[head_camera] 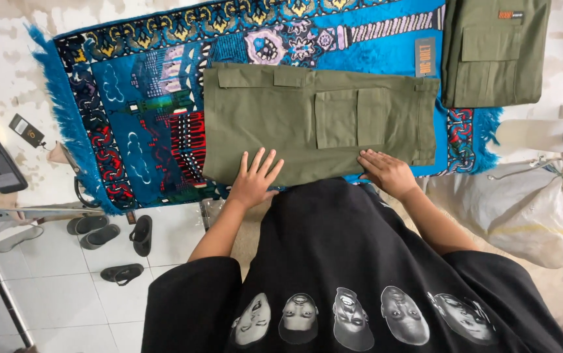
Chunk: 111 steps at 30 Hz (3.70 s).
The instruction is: The person is folding a pair of green cargo pants and then using an iron to press them on a decorative mat.
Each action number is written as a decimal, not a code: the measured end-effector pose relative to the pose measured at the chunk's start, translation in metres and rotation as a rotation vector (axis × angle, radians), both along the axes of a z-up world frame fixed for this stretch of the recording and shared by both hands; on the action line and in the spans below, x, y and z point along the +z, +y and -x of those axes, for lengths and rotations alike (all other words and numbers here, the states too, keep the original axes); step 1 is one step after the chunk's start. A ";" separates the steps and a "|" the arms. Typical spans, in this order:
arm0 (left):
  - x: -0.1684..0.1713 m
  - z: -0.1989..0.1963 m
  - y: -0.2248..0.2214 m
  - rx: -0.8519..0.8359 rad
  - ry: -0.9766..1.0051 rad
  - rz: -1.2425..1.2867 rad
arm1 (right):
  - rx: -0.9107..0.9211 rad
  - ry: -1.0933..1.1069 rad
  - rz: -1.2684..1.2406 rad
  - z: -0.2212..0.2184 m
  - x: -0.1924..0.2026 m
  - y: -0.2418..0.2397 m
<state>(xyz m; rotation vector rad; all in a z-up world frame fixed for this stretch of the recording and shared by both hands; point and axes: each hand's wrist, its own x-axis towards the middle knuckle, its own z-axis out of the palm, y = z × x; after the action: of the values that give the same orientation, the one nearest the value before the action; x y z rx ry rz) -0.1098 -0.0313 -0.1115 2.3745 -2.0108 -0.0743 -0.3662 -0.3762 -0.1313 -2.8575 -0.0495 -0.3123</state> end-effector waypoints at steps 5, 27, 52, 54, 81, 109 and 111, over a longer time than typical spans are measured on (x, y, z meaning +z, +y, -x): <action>-0.048 -0.004 0.016 0.152 0.156 0.033 | -0.005 0.024 0.006 -0.001 -0.009 -0.011; -0.027 0.046 -0.125 0.183 0.065 0.280 | -0.297 0.155 0.228 -0.067 -0.008 -0.023; -0.065 -0.084 0.048 0.647 -0.163 0.195 | -0.435 0.396 -0.077 -0.043 0.015 -0.040; -0.070 -0.102 0.046 0.710 -0.026 0.386 | -0.410 0.430 -0.111 -0.041 0.017 -0.045; -0.057 -0.084 -0.010 1.276 -0.201 -0.014 | -0.563 0.317 -0.051 -0.003 -0.014 -0.080; 0.002 -0.109 0.020 1.630 1.253 0.269 | -0.376 0.517 0.387 -0.109 0.004 0.104; 0.006 -0.100 0.013 1.598 1.624 0.867 | -0.436 0.656 0.368 -0.116 0.003 0.113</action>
<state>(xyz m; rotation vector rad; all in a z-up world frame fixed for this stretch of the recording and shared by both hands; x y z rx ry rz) -0.0093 -0.0186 -0.1054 1.4395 0.5571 -0.5855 -0.2506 -0.2633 -0.1284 -3.1471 0.7098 0.6277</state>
